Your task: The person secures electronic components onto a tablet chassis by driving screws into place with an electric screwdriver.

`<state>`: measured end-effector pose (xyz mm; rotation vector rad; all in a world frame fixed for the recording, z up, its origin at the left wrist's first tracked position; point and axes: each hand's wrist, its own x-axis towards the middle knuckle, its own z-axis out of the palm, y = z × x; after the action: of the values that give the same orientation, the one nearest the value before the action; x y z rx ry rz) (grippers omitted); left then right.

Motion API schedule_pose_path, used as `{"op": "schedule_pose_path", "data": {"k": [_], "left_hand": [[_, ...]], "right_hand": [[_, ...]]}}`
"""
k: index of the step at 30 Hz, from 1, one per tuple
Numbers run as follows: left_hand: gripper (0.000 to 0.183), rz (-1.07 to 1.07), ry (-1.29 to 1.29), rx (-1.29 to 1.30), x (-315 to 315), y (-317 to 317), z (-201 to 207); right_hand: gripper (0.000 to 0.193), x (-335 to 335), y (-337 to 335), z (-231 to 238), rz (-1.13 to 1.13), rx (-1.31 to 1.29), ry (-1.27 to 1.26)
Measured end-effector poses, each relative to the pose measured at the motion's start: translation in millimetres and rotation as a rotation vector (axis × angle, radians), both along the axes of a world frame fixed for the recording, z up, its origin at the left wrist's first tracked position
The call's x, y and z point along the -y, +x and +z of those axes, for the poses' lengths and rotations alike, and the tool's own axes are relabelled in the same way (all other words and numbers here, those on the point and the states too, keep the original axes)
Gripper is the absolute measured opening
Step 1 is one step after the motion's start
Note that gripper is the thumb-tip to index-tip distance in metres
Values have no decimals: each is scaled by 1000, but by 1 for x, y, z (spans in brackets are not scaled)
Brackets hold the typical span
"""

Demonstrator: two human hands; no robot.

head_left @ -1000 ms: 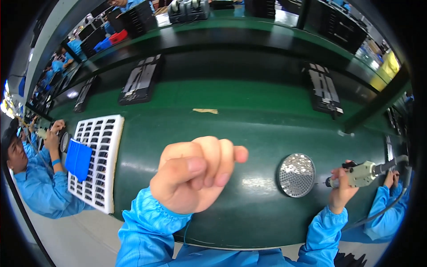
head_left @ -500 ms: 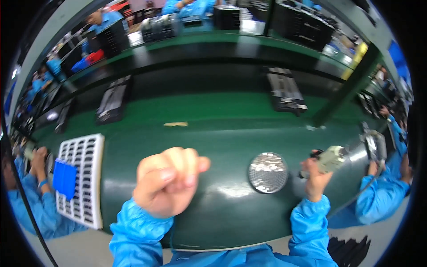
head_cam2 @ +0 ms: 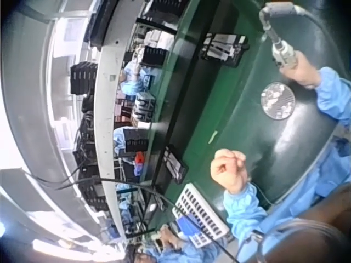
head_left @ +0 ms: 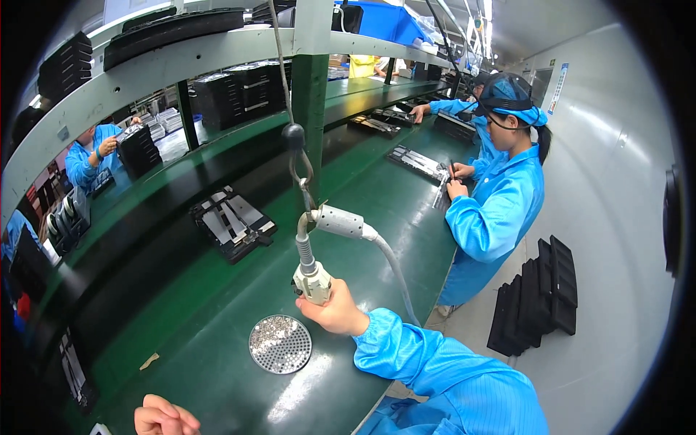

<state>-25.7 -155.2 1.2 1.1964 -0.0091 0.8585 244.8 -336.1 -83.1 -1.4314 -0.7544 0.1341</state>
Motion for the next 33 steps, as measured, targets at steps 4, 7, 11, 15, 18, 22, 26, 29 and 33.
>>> {"op": "schedule_pose_path", "data": {"k": [4,7,11,15,18,22,26,29,33], "left_hand": [[18,36,35,-25,9,9,3],[23,-69,111,-107,21,20,9],[19,-345,346,-42,49,48,33],[20,-308,254,430,75,69,21],[25,-448,165,355,74,67,16],[38,-389,319,509,64,76,25],[67,-614,371,-60,65,55,34],[73,-455,349,593,56,79,33],[68,-486,357,672,56,82,33]], "right_hand": [[38,-3,0,0,9,-15,-8],[36,-5,1,0,-39,33,-18],[34,-11,-1,1,-14,-62,49],[36,3,9,-10,-66,-32,61],[33,3,6,-7,-51,-89,66],[32,-3,9,-15,-29,-40,91],[35,1,2,1,-38,-142,12],[36,-2,2,1,-7,-120,59],[33,-2,1,0,-14,-117,38]]}}
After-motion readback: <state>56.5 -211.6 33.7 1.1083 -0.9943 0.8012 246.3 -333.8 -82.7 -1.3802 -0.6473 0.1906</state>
